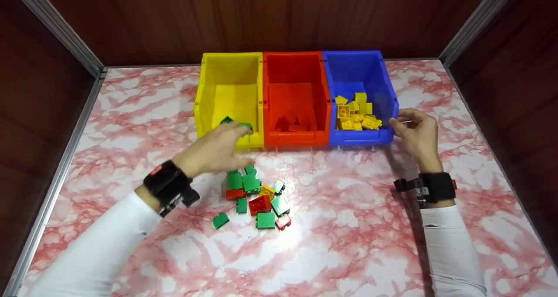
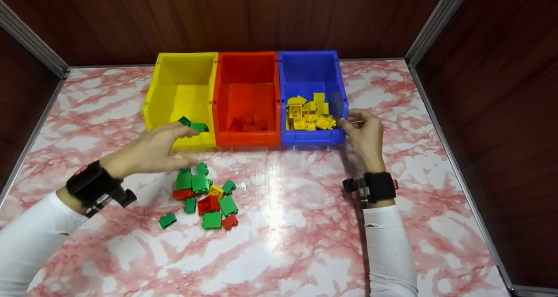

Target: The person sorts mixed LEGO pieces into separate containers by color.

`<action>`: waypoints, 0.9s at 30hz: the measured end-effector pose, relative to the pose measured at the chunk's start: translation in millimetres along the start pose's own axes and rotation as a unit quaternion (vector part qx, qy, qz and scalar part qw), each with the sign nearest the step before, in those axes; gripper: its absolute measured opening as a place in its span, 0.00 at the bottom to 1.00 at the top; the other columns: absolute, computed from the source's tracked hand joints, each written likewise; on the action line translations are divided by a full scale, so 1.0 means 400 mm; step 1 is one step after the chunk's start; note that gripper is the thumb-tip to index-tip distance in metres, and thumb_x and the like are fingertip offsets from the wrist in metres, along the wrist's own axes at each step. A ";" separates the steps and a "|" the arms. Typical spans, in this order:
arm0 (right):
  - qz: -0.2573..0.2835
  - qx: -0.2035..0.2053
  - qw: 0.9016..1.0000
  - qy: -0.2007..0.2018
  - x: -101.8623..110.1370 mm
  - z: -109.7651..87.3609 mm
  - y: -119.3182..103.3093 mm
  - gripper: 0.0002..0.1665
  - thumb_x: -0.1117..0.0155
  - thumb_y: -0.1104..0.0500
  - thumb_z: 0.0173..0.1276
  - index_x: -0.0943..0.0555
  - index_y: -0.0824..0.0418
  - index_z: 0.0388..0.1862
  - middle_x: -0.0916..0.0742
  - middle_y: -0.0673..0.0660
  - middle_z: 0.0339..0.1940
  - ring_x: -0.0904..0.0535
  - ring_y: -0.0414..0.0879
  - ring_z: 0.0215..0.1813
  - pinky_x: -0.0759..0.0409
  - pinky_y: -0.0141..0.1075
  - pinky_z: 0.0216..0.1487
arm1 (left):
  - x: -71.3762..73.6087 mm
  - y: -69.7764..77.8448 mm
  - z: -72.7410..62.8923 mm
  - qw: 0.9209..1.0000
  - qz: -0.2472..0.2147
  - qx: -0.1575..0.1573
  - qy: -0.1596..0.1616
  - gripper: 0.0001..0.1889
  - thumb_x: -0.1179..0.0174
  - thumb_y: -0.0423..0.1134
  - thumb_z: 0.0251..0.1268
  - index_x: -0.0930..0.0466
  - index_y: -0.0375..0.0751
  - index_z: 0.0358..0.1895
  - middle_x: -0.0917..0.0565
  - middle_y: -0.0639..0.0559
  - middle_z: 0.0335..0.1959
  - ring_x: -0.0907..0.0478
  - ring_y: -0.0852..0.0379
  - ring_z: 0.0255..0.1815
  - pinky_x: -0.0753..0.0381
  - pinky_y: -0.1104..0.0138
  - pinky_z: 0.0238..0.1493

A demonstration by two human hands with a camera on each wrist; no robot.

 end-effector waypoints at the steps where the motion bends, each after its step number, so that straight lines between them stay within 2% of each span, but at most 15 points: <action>1: 0.000 -0.001 1.000 0.001 0.001 0.000 0.000 0.17 0.27 0.59 0.71 0.14 0.66 0.55 0.15 0.33 0.30 0.18 0.32 0.35 0.16 0.22 0.36 | -0.011 0.005 -0.007 1.000 0.004 -0.004 -0.003 0.38 0.30 0.54 0.68 0.30 0.42 0.76 0.31 0.38 0.79 0.30 0.38 0.78 0.25 0.42 0.76; 5: -0.002 0.001 1.000 0.002 0.003 -0.001 0.000 0.17 0.27 0.60 0.71 0.14 0.66 0.55 0.15 0.33 0.30 0.18 0.32 0.35 0.17 0.21 0.36 | -0.061 0.025 -0.026 0.999 0.034 -0.018 -0.021 0.36 0.27 0.53 0.66 0.26 0.44 0.73 0.25 0.39 0.73 0.25 0.39 0.71 0.18 0.44 0.69; 8: -0.004 0.007 1.000 0.004 0.003 0.000 0.000 0.18 0.26 0.59 0.71 0.14 0.67 0.55 0.16 0.32 0.30 0.18 0.32 0.34 0.17 0.21 0.35 | -0.096 0.046 -0.031 0.997 0.054 -0.038 -0.036 0.34 0.26 0.49 0.64 0.24 0.42 0.71 0.22 0.39 0.69 0.22 0.41 0.66 0.18 0.46 0.68; 12: -0.002 0.014 1.000 0.002 0.001 0.002 -0.001 0.19 0.26 0.59 0.71 0.14 0.68 0.56 0.16 0.32 0.29 0.18 0.31 0.34 0.18 0.20 0.35 | -0.131 0.067 -0.030 0.994 0.074 -0.065 -0.045 0.29 0.26 0.42 0.62 0.20 0.39 0.66 0.20 0.38 0.64 0.21 0.41 0.61 0.20 0.46 0.70; 17: 0.001 0.013 1.000 -0.003 -0.002 0.006 0.001 0.19 0.27 0.59 0.71 0.14 0.68 0.56 0.16 0.32 0.30 0.18 0.31 0.34 0.17 0.20 0.37 | -0.168 0.070 -0.020 0.992 0.086 -0.077 -0.052 0.24 0.25 0.35 0.58 0.17 0.39 0.59 0.19 0.39 0.59 0.21 0.40 0.58 0.17 0.47 0.64; 23: 0.003 0.009 1.000 -0.003 -0.004 0.007 0.006 0.19 0.27 0.61 0.71 0.14 0.69 0.57 0.16 0.31 0.30 0.18 0.31 0.34 0.17 0.20 0.37 | -0.202 0.069 -0.003 0.989 0.099 -0.092 -0.064 0.13 0.22 0.33 0.55 0.12 0.39 0.43 0.17 0.44 0.41 0.22 0.48 0.42 0.16 0.55 0.49; 27: 0.002 0.012 1.000 -0.001 -0.002 0.006 0.005 0.19 0.27 0.61 0.71 0.14 0.69 0.57 0.16 0.32 0.30 0.18 0.31 0.33 0.17 0.20 0.36 | -0.203 0.074 0.003 0.987 0.098 -0.106 -0.068 0.10 0.21 0.34 0.54 0.13 0.39 0.36 0.19 0.48 0.35 0.25 0.51 0.37 0.20 0.59 0.44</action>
Point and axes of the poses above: each hand's wrist, its own z-axis towards the middle knuckle, its own x-axis out of the back of the hand, y = z × x, the point moved 9 cm from there along z, towards the middle knuckle
